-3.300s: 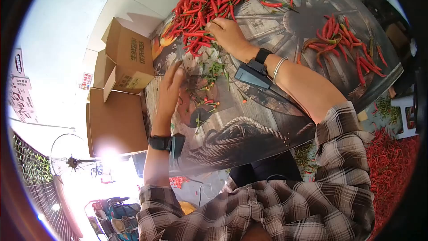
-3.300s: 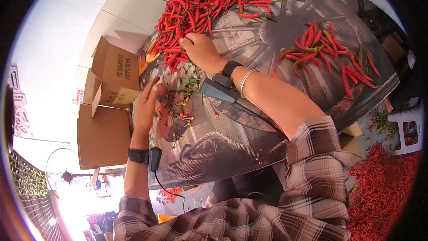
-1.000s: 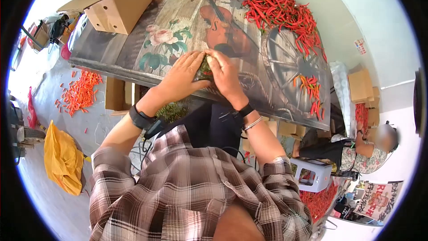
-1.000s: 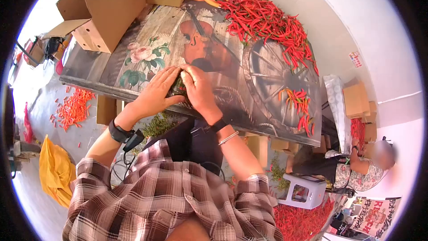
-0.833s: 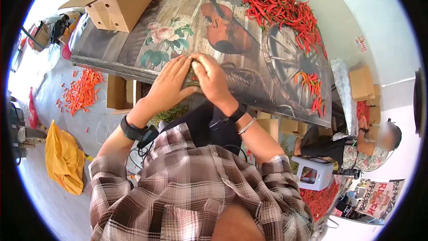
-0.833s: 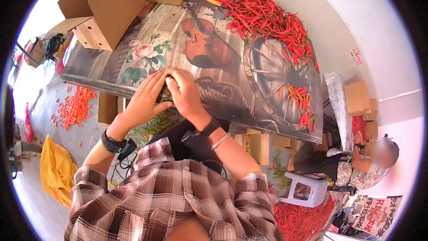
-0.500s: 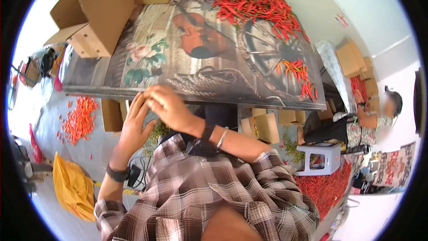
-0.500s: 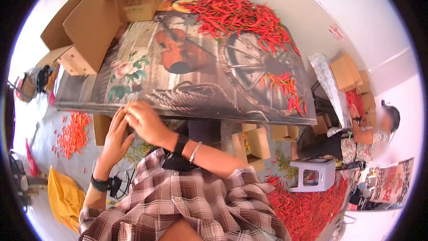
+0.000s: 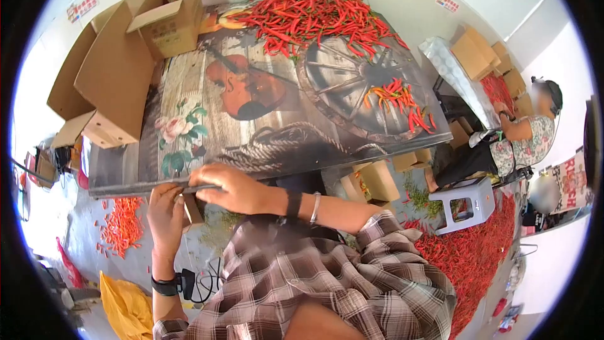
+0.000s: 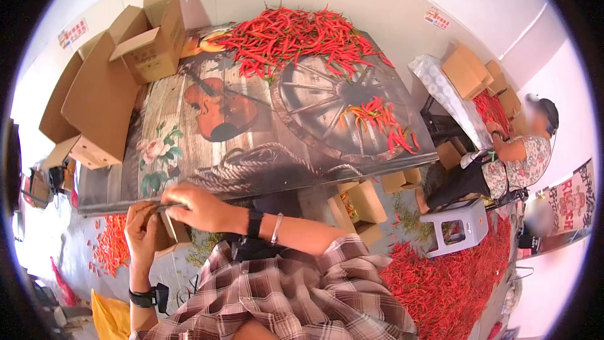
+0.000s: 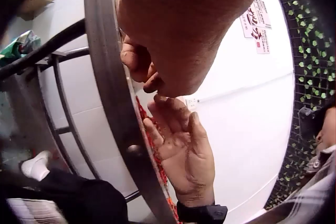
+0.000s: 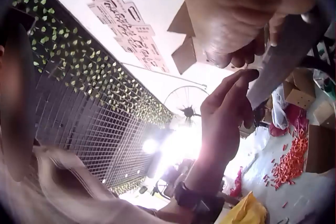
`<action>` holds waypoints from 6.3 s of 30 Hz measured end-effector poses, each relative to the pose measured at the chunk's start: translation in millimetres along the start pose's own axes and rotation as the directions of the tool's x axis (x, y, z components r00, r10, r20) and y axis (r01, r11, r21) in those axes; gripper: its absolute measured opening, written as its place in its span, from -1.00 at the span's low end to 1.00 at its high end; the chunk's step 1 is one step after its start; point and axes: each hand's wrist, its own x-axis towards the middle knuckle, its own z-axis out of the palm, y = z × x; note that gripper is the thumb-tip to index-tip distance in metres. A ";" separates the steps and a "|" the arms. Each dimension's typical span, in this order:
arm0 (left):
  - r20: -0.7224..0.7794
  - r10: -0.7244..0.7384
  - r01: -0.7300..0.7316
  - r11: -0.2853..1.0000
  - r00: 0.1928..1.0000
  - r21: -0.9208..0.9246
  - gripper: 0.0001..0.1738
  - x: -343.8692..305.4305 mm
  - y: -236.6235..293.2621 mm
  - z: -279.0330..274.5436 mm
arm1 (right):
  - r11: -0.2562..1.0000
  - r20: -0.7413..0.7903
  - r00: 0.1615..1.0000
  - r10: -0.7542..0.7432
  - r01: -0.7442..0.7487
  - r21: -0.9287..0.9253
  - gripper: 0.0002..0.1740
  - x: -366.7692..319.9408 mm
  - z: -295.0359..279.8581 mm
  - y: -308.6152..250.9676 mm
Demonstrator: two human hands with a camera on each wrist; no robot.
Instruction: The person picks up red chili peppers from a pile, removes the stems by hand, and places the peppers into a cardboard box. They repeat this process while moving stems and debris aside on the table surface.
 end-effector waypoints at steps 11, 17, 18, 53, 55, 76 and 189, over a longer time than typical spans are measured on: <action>0.120 0.080 0.015 0.772 0.990 -0.636 -0.42 191.0 94.2 4.2 | 0.972 -0.550 0.814 0.188 -0.236 -0.018 -0.44 8.0 -289.8 -7.4; 0.226 0.110 0.101 0.653 0.968 -0.750 -0.43 317.3 93.0 57.4 | 0.880 -0.848 0.467 0.251 -0.475 -0.001 -0.35 -28.3 -444.0 26.4; 0.230 0.111 0.105 0.647 0.967 -0.755 -0.43 336.0 86.9 70.2 | 0.856 -0.903 0.391 0.178 -0.515 -0.055 -0.38 -37.0 -468.2 39.6; 0.464 0.116 0.041 0.949 0.878 -0.314 -0.09 521.0 46.8 274.0 | 0.647 -0.715 0.649 0.260 -0.667 -0.370 -0.22 -13.1 -571.1 189.4; 0.423 0.141 -0.020 0.961 0.895 -0.277 -0.03 529.2 34.9 287.0 | 0.650 -0.709 0.634 0.308 -0.684 -0.329 -0.17 2.3 -552.2 177.3; 0.492 0.167 -0.079 0.978 0.854 -0.195 -0.17 427.8 19.8 235.8 | 0.661 -0.529 0.738 0.418 -0.647 -0.380 -0.27 58.3 -390.8 163.6; 0.225 0.377 -0.388 0.922 0.898 0.006 -0.79 211.6 56.2 178.3 | 0.788 -0.058 0.979 -0.197 0.123 -0.603 -0.80 21.4 -220.0 85.4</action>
